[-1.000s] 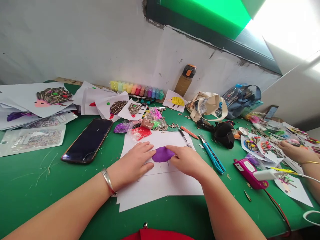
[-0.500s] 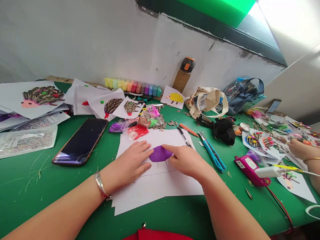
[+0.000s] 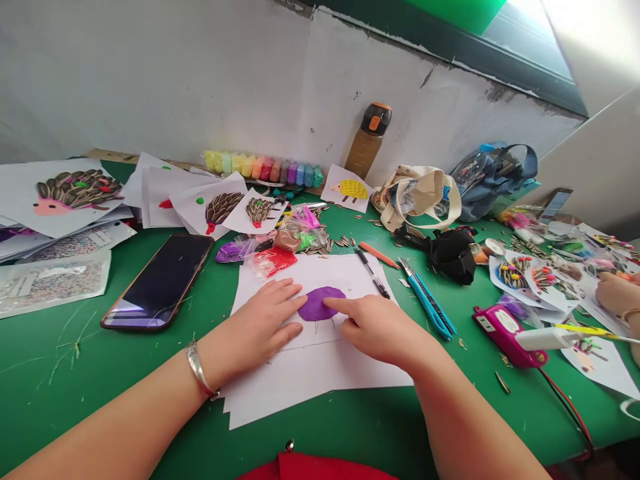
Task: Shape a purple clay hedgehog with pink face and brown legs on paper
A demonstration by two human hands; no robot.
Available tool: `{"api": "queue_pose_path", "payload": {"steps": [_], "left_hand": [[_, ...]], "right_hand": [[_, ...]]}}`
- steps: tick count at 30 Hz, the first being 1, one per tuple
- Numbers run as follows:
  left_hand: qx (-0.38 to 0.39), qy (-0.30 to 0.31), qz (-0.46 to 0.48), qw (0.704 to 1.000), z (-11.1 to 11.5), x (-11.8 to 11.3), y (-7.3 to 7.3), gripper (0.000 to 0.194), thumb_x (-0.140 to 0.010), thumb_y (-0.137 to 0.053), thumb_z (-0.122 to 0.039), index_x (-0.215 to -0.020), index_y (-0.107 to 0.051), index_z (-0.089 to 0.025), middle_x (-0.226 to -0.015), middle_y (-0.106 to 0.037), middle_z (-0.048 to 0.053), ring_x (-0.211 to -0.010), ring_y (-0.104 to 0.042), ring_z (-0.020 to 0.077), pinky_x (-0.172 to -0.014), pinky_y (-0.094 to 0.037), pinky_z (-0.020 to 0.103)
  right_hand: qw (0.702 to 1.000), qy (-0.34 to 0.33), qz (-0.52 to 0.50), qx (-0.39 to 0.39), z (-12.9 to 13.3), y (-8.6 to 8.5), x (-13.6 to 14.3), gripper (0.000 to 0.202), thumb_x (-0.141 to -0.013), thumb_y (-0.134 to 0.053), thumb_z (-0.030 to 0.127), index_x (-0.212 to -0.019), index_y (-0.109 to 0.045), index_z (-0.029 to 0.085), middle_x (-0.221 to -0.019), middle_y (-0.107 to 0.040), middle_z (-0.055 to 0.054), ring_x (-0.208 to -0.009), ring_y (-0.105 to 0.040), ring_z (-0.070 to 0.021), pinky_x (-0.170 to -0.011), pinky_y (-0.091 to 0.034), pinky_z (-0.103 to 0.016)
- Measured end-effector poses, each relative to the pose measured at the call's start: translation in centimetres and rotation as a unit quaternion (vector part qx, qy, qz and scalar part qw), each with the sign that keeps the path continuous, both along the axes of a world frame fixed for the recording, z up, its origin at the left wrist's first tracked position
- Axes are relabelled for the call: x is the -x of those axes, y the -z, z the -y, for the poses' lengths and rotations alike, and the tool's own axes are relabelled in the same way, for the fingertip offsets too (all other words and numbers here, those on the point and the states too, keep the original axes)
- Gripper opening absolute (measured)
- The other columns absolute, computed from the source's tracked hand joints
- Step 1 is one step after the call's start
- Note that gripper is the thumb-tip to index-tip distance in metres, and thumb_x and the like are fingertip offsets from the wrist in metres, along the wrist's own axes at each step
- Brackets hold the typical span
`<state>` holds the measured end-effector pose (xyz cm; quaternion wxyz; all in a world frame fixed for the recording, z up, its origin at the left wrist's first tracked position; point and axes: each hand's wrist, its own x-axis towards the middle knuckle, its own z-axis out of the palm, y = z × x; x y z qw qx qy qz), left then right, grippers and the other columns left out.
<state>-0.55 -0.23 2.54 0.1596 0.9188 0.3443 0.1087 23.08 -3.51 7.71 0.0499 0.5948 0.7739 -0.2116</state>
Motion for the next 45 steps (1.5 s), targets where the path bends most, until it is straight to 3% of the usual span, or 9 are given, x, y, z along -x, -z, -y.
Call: {"api": "queue_pose_path", "payload": {"steps": [10, 27, 30, 33, 36, 38, 40, 42, 45], "left_hand": [[-0.005, 0.009, -0.013, 1.0, -0.1, 0.1, 0.3, 0.047, -0.098, -0.044, -0.04, -0.136, -0.055, -0.016, -0.147, -0.048, 0.014, -0.139, -0.038, 0.0326, -0.114, -0.035, 0.049], [0.012, 0.0, -0.004, 1.0, 0.0, 0.0, 0.4, 0.046, -0.097, -0.049, -0.039, -0.138, -0.053, -0.018, -0.148, -0.048, 0.011, -0.14, -0.038, 0.0309, -0.116, -0.033, 0.048], [0.016, -0.002, 0.003, 1.0, 0.0, 0.1, 0.3, 0.049, -0.097, -0.05, -0.039, -0.142, -0.049, -0.018, -0.148, -0.048, 0.01, -0.14, -0.037, 0.03, -0.117, -0.032, 0.048], [0.024, 0.0, 0.006, 1.0, 0.0, 0.1, 0.1, 0.05, -0.097, -0.05, -0.038, -0.143, -0.047, -0.019, -0.148, -0.048, 0.009, -0.141, -0.037, 0.0288, -0.118, -0.031, 0.047], [0.031, 0.001, 0.003, 1.0, -0.1, 0.0, -0.1, 0.047, -0.097, -0.05, -0.037, -0.141, -0.05, -0.019, -0.148, -0.048, 0.008, -0.141, -0.037, 0.0283, -0.118, -0.031, 0.047], [0.038, -0.002, -0.005, 0.999, -0.1, 0.0, -0.2, 0.048, -0.097, -0.049, -0.038, -0.141, -0.049, -0.018, -0.149, -0.046, 0.008, -0.142, -0.035, 0.0282, -0.118, -0.03, 0.047], [0.045, -0.002, -0.011, 0.999, -0.1, 0.0, -0.2, 0.049, -0.098, -0.047, -0.039, -0.142, -0.048, -0.018, -0.151, -0.045, 0.008, -0.143, -0.034, 0.028, -0.118, -0.03, 0.048], [0.051, -0.005, -0.014, 0.999, -0.2, 0.0, -0.2, 0.047, -0.099, -0.044, -0.037, -0.142, -0.048, -0.019, -0.151, -0.045, 0.008, -0.143, -0.034, 0.0272, -0.118, -0.03, 0.048], [0.055, -0.01, -0.015, 0.998, -0.2, 0.0, -0.2, 0.045, -0.1, -0.042, -0.034, -0.142, -0.049, -0.02, -0.151, -0.045, 0.007, -0.143, -0.033, 0.0264, -0.119, -0.029, 0.047]], "right_hand": [[0.999, -0.024, 0.037, -0.002, 1.1, -0.6, -0.3, 0.058, -0.085, -0.038, 0.019, -0.139, -0.054, 0.035, -0.106, -0.075, -0.005, -0.09, -0.068, -0.0246, -0.068, -0.04, -0.03], [0.996, -0.089, 0.008, -0.022, 1.2, 0.4, 0.1, 0.056, -0.084, -0.041, 0.015, -0.134, -0.058, 0.035, -0.089, -0.076, -0.003, -0.076, -0.067, -0.0219, -0.061, -0.035, -0.029], [0.997, -0.061, -0.045, -0.023, 0.8, 0.4, -0.3, 0.054, -0.087, -0.041, 0.015, -0.136, -0.055, 0.034, -0.089, -0.075, -0.002, -0.073, -0.065, -0.0186, -0.061, -0.036, -0.027], [0.994, 0.016, -0.098, -0.037, 0.3, 0.3, -0.9, 0.051, -0.09, -0.042, 0.019, -0.139, -0.048, 0.03, -0.084, -0.072, 0.0, -0.069, -0.061, -0.0164, -0.06, -0.036, -0.025], [0.989, 0.07, -0.121, -0.045, 0.0, 0.3, -1.1, 0.03, -0.092, -0.044, 0.024, -0.119, -0.057, 0.027, -0.073, -0.066, 0.003, -0.064, -0.057, -0.0153, -0.056, -0.035, -0.024], [0.989, 0.054, -0.132, -0.05, 0.0, 0.3, -1.0, 0.017, -0.094, -0.045, 0.026, -0.099, -0.062, 0.025, -0.07, -0.064, 0.003, -0.063, -0.055, -0.0143, -0.056, -0.035, -0.024], [0.987, 0.012, -0.146, -0.062, 0.2, 0.4, -0.9, 0.019, -0.095, -0.045, 0.025, -0.089, -0.063, 0.024, -0.073, -0.065, 0.002, -0.066, -0.057, -0.0139, -0.06, -0.038, -0.025], [0.983, -0.018, -0.163, -0.079, 0.3, 0.6, -0.9, 0.023, -0.097, -0.042, 0.023, -0.093, -0.065, 0.024, -0.083, -0.068, 0.0, -0.075, -0.06, -0.0148, -0.066, -0.041, -0.026], [0.979, 0.008, -0.181, -0.091, 0.2, 0.7, -1.2, 0.027, -0.097, -0.04, 0.02, -0.114, -0.061, 0.025, -0.095, -0.071, -0.002, -0.084, -0.063, -0.0161, -0.07, -0.043, -0.026]]}}
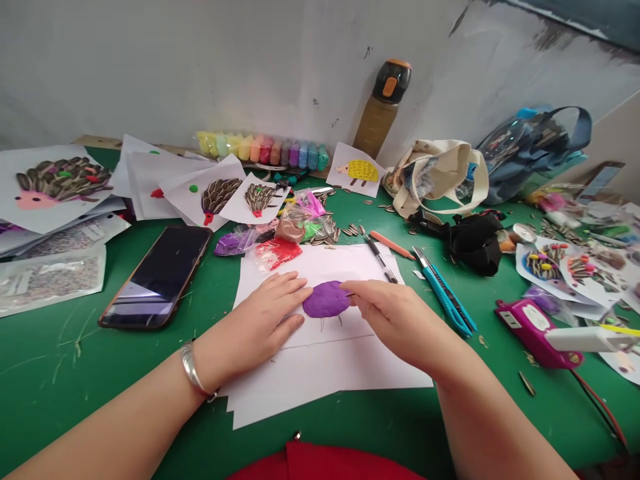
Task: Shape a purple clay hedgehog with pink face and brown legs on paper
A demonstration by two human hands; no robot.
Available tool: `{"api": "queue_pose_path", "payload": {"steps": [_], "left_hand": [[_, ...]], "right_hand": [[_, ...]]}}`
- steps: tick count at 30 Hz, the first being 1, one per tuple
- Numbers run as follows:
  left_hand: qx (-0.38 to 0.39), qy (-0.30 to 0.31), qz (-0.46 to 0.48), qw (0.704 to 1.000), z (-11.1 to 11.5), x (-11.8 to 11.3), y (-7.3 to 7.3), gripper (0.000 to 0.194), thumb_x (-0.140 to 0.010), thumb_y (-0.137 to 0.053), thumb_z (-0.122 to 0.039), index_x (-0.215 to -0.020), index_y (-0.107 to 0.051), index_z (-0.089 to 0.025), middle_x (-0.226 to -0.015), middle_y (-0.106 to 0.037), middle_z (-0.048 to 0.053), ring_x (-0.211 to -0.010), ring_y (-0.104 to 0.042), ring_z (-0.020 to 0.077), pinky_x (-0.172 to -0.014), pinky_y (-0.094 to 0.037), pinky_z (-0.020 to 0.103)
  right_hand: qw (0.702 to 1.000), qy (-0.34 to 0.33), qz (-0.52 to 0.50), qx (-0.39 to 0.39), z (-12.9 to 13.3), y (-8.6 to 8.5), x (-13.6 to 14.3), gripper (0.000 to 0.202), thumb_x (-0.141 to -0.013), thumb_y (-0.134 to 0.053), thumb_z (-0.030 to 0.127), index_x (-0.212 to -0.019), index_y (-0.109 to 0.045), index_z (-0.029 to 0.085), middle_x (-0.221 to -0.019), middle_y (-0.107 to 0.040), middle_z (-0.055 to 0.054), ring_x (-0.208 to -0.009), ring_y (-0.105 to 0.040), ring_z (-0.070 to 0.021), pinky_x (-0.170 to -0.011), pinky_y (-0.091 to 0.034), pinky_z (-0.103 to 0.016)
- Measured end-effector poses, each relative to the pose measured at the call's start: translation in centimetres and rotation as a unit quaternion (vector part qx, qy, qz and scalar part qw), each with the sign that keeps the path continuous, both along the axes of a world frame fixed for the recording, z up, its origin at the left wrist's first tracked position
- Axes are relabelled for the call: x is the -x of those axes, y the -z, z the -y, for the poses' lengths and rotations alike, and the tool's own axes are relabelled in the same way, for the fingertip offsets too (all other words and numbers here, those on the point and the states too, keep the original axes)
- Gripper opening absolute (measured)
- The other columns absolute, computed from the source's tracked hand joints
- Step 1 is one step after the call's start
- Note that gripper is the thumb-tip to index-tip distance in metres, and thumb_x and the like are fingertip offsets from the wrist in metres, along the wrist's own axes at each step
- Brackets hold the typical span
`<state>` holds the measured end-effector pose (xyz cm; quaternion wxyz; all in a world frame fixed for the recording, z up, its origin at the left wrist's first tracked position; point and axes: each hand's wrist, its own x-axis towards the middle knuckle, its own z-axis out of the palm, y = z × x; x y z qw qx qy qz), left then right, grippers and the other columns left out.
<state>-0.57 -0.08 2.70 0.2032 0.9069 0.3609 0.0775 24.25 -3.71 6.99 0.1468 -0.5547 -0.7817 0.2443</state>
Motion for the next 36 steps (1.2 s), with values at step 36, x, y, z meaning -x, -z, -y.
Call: {"api": "queue_pose_path", "payload": {"steps": [36], "left_hand": [[0.022, -0.001, 0.033, 0.999, -0.1, -0.2, -0.1, 0.044, -0.094, -0.053, -0.03, -0.137, -0.053, -0.017, -0.147, -0.049, 0.011, -0.141, -0.036, 0.0287, -0.118, -0.03, 0.048]], "right_hand": [[0.993, -0.075, 0.069, -0.059, 0.9, 2.2, 3.4, 0.021, -0.095, -0.041, 0.013, -0.088, -0.06, 0.018, -0.08, -0.063, -0.005, -0.074, -0.056, -0.0181, -0.065, -0.042, -0.031]]}}
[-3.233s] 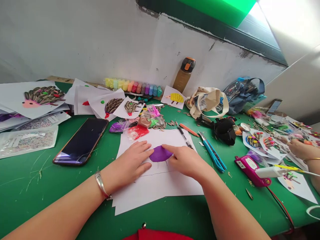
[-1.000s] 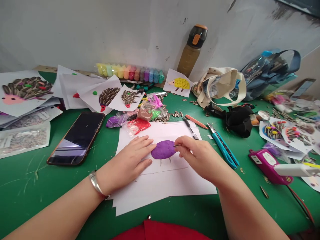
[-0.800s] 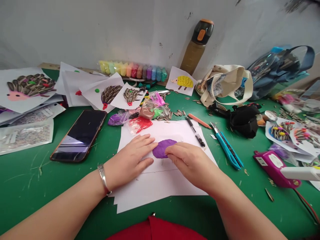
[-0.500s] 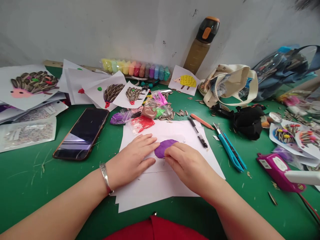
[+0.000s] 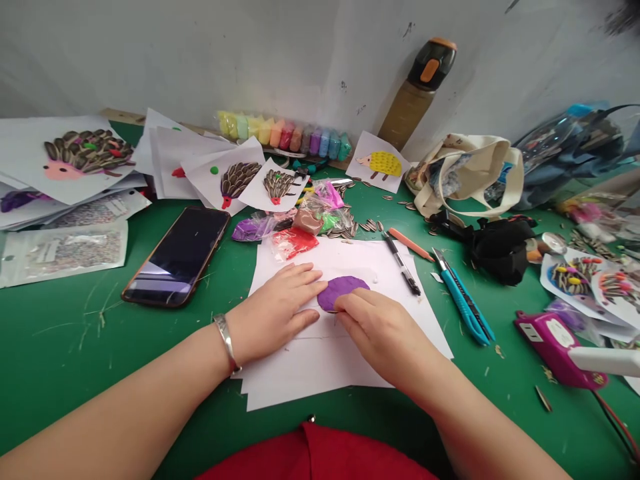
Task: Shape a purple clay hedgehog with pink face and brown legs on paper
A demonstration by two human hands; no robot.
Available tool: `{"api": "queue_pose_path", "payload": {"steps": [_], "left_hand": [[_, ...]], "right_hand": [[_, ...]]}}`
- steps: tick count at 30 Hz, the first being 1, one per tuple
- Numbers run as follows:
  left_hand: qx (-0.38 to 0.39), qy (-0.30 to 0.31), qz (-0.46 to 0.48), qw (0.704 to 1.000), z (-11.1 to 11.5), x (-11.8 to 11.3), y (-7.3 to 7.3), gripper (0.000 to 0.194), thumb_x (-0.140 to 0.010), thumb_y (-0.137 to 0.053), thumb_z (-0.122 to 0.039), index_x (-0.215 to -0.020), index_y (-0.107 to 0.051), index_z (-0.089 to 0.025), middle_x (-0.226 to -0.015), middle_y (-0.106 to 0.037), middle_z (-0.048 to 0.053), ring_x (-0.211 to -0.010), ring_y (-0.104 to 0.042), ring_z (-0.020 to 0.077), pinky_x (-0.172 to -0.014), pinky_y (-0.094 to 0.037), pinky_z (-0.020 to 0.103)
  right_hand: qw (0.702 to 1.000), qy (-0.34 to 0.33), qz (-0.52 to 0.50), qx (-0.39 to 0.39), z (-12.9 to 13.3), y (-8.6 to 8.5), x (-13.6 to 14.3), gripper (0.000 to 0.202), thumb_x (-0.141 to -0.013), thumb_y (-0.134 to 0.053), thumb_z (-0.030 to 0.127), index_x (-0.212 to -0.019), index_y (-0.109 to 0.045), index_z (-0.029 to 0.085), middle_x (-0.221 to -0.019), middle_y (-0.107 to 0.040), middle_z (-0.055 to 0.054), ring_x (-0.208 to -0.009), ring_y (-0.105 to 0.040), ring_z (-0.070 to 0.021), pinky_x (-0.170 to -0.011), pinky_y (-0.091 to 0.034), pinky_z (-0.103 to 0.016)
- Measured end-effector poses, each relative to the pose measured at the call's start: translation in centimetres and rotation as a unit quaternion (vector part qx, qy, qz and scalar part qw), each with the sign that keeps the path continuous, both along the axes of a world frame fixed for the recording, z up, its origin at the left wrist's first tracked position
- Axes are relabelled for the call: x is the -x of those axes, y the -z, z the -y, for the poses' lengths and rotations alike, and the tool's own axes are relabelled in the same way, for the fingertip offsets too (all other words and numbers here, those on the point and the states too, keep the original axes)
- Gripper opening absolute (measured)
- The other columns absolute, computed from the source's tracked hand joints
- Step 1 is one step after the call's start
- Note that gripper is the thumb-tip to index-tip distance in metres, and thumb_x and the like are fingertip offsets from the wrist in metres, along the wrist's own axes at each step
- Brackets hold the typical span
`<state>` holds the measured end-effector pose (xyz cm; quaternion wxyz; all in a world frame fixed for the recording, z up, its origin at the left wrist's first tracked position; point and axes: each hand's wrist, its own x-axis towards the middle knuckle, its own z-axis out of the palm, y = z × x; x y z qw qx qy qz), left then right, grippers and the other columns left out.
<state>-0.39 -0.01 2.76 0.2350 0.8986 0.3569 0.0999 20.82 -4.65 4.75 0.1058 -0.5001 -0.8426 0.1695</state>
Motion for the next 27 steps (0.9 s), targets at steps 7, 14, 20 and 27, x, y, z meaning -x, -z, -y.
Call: {"api": "queue_pose_path", "payload": {"steps": [7, 14, 20, 27], "left_hand": [[-0.017, 0.001, 0.003, 1.0, -0.1, 0.0, 0.2, 0.042, -0.095, -0.051, -0.031, -0.135, -0.054, -0.017, -0.145, -0.051, 0.011, -0.14, -0.038, 0.0274, -0.117, -0.031, 0.046], [-0.026, -0.001, 0.002, 1.0, 0.0, -0.2, 0.1, 0.04, -0.093, -0.053, -0.031, -0.131, -0.057, -0.017, -0.143, -0.053, 0.01, -0.139, -0.04, 0.0275, -0.116, -0.032, 0.044], [-0.027, -0.001, 0.004, 1.0, 0.0, -0.1, 0.2, 0.04, -0.094, -0.051, -0.032, -0.131, -0.057, -0.019, -0.143, -0.054, 0.01, -0.139, -0.04, 0.0275, -0.115, -0.033, 0.045], [-0.039, 0.003, -0.005, 0.999, -0.1, -0.2, 0.2, 0.039, -0.093, -0.055, -0.029, -0.129, -0.058, -0.014, -0.143, -0.053, 0.013, -0.139, -0.039, 0.0283, -0.116, -0.032, 0.044]], "right_hand": [[0.999, 0.025, 0.022, -0.005, 0.4, 0.9, 1.0, 0.023, -0.098, -0.039, 0.02, -0.087, -0.059, 0.018, -0.08, -0.062, -0.006, -0.074, -0.056, -0.0184, -0.065, -0.04, -0.03], [0.995, 0.056, 0.086, -0.013, 0.5, 0.8, 1.6, 0.019, -0.092, -0.045, 0.021, -0.078, -0.057, 0.019, -0.073, -0.06, -0.003, -0.065, -0.052, -0.0165, -0.058, -0.031, -0.029], [0.994, 0.051, 0.08, -0.052, 0.6, 1.1, 1.8, 0.02, -0.092, -0.044, 0.021, -0.074, -0.055, 0.02, -0.069, -0.057, -0.001, -0.061, -0.048, -0.0148, -0.055, -0.026, -0.03], [0.993, 0.072, 0.077, -0.051, 0.1, 1.5, 2.2, 0.019, -0.09, -0.045, 0.02, -0.073, -0.054, 0.019, -0.069, -0.056, -0.001, -0.06, -0.045, -0.0142, -0.054, -0.022, -0.03]]}}
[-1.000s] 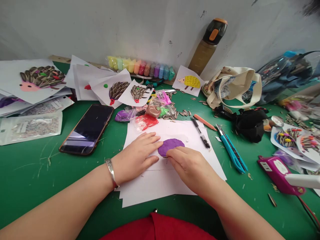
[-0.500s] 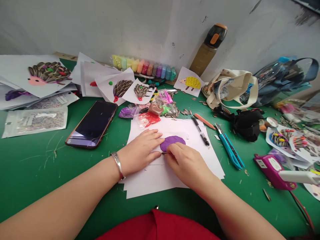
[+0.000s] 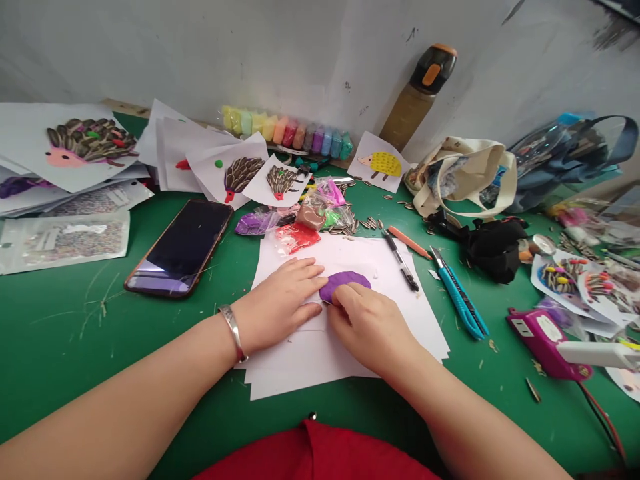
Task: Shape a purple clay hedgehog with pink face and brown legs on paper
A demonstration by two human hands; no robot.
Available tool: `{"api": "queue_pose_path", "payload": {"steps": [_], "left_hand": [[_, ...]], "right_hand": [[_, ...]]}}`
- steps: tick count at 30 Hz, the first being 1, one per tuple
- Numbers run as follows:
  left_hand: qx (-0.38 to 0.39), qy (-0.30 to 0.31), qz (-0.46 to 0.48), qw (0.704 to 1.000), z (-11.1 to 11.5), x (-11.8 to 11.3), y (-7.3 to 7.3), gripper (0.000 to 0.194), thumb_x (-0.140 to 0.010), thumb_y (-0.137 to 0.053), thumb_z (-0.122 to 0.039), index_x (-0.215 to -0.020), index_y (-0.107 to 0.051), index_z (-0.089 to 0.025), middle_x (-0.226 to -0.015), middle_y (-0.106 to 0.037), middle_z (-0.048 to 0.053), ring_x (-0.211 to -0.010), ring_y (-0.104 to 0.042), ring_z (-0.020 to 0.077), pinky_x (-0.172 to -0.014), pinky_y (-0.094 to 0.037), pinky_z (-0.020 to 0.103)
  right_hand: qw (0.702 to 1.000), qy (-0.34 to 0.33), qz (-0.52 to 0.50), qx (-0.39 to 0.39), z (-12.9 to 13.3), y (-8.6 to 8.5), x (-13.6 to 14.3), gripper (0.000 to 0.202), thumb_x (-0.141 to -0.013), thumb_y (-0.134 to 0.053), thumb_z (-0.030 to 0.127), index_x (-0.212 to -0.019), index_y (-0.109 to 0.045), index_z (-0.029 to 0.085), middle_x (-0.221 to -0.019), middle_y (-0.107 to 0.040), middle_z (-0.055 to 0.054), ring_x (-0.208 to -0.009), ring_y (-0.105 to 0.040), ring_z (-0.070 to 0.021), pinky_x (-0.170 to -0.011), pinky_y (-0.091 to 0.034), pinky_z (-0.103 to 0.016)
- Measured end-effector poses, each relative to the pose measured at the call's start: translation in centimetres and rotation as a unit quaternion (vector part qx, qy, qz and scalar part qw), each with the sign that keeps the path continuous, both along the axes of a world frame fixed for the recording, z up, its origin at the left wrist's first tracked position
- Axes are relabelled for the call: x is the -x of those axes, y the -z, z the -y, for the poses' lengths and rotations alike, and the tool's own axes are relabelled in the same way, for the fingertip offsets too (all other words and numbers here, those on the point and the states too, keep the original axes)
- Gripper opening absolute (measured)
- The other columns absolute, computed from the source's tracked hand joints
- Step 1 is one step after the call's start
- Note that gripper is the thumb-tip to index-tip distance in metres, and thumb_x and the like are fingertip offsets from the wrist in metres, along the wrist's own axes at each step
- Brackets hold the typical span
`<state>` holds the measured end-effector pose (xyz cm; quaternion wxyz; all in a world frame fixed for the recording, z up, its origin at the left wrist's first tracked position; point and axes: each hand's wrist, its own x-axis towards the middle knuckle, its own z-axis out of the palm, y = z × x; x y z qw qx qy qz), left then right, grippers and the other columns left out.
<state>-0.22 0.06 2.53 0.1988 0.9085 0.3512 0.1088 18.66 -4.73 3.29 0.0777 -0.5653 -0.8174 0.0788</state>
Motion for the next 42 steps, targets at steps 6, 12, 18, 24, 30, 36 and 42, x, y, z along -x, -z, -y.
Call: {"api": "queue_pose_path", "payload": {"steps": [6, 12, 18, 24, 30, 36, 42], "left_hand": [[0.006, 0.001, 0.009, 1.0, 0.0, 0.0, 0.0, 0.037, -0.094, -0.054, -0.031, -0.128, -0.059, -0.017, -0.141, -0.054, 0.011, -0.138, -0.04, 0.0278, -0.116, -0.032, 0.044], [0.005, 0.002, -0.004, 1.0, 0.0, 0.0, -0.1, 0.038, -0.093, -0.055, -0.029, -0.129, -0.058, -0.017, -0.142, -0.054, 0.011, -0.138, -0.04, 0.0282, -0.116, -0.033, 0.045], [0.021, 0.001, -0.006, 1.0, 0.0, 0.0, -0.3, 0.041, -0.093, -0.057, -0.029, -0.131, -0.058, -0.012, -0.143, -0.052, 0.013, -0.139, -0.038, 0.0297, -0.117, -0.03, 0.045], [0.016, 0.004, -0.02, 1.0, 0.1, 0.0, -0.7, 0.044, -0.093, -0.057, -0.03, -0.134, -0.057, -0.015, -0.144, -0.051, 0.013, -0.139, -0.038, 0.0302, -0.116, -0.031, 0.047], [0.025, 0.021, -0.042, 0.999, 0.4, 0.0, -1.0, 0.047, -0.092, -0.058, -0.036, -0.136, -0.057, -0.021, -0.149, -0.044, 0.015, -0.141, -0.034, 0.0355, -0.115, -0.03, 0.056], [0.018, 0.033, -0.061, 0.997, 0.6, 0.1, -1.0, 0.052, -0.091, -0.058, -0.04, -0.14, -0.053, -0.023, -0.153, -0.038, 0.018, -0.143, -0.028, 0.0388, -0.113, -0.029, 0.06], [0.009, 0.042, -0.073, 0.996, 0.6, 0.1, -0.7, 0.054, -0.092, -0.058, -0.043, -0.142, -0.051, -0.026, -0.155, -0.035, 0.018, -0.144, -0.026, 0.0402, -0.114, -0.027, 0.06]], "right_hand": [[1.0, -0.011, -0.005, 0.022, 0.1, -0.4, 0.2, 0.02, -0.091, -0.044, 0.02, -0.074, -0.055, 0.019, -0.07, -0.057, -0.001, -0.06, -0.046, -0.0141, -0.055, -0.023, -0.03], [0.999, -0.009, -0.007, 0.043, -0.1, -0.9, -0.3, 0.02, -0.094, -0.043, 0.021, -0.081, -0.058, 0.018, -0.078, -0.062, -0.004, -0.068, -0.052, -0.016, -0.057, -0.028, -0.029], [0.998, -0.034, 0.002, 0.05, -0.2, -0.8, -1.1, 0.021, -0.096, -0.044, 0.02, -0.081, -0.058, 0.018, -0.076, -0.062, -0.004, -0.068, -0.053, -0.0169, -0.059, -0.031, -0.029], [0.997, -0.036, -0.026, 0.064, 0.0, -1.2, -1.6, 0.018, -0.095, -0.045, 0.02, -0.081, -0.058, 0.019, -0.076, -0.061, -0.004, -0.069, -0.054, -0.0175, -0.06, -0.032, -0.029], [0.997, -0.002, -0.034, 0.074, -0.2, -1.4, -2.2, 0.017, -0.093, -0.049, 0.021, -0.078, -0.056, 0.019, -0.075, -0.059, -0.002, -0.067, -0.053, -0.0158, -0.06, -0.032, -0.028], [0.996, -0.005, -0.026, 0.083, -0.7, -1.2, -2.5, 0.018, -0.095, -0.046, 0.021, -0.08, -0.057, 0.019, -0.078, -0.061, -0.003, -0.072, -0.055, -0.0171, -0.062, -0.034, -0.028], [0.995, 0.03, -0.051, 0.085, -0.9, -1.8, -3.2, 0.016, -0.094, -0.048, 0.022, -0.081, -0.057, 0.021, -0.078, -0.06, 0.0, -0.071, -0.055, -0.0156, -0.063, -0.036, -0.028]]}}
